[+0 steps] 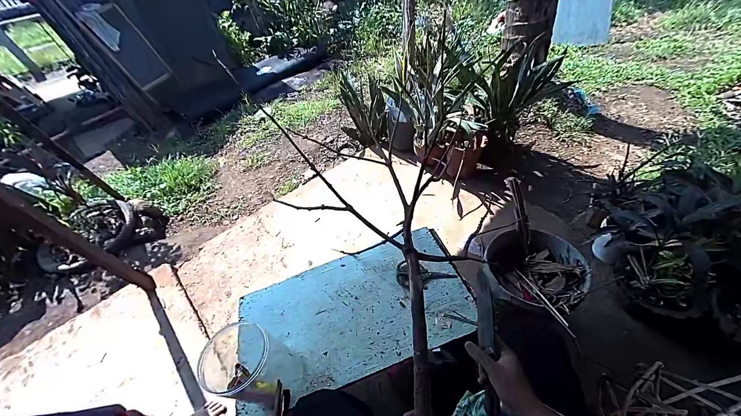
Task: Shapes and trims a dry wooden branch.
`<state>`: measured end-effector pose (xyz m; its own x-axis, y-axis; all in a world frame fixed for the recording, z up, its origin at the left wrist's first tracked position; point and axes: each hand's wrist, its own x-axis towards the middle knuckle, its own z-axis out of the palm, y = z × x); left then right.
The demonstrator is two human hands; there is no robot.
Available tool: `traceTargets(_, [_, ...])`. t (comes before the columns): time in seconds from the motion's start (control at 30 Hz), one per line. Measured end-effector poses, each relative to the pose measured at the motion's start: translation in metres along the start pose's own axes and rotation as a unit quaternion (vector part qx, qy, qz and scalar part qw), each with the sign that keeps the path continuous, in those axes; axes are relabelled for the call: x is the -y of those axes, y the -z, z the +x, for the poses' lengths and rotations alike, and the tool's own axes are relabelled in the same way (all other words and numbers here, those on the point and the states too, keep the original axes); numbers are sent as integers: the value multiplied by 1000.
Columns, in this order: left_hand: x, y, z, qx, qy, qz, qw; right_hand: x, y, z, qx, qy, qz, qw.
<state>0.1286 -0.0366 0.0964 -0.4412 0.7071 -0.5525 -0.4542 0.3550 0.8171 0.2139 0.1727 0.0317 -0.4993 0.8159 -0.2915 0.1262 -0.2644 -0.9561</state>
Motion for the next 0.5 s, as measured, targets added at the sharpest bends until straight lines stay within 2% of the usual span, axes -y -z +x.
traceTargets(0.13, [-12, -30, 16, 31, 37, -35, 998, 5, -23, -25, 81, -43, 12, 996])
traceTargets(0.3, [-15, -41, 20, 25, 48, -58, 997, 32, -56, -28, 67, -36, 31, 997])
traceTargets(0.37, [-8, -36, 22, 39, 22, -99, 994, 35, -62, -30, 44, -17, 26, 999])
traceTargets(0.43, [11, -22, 29, 84, -38, -135, 987, 34, -67, -36, 28, -1, 19, 999])
traceTargets(0.5, [36, -1, 49, 115, -102, -81, 985, 32, -72, -38, 21, 6, 3, 1000])
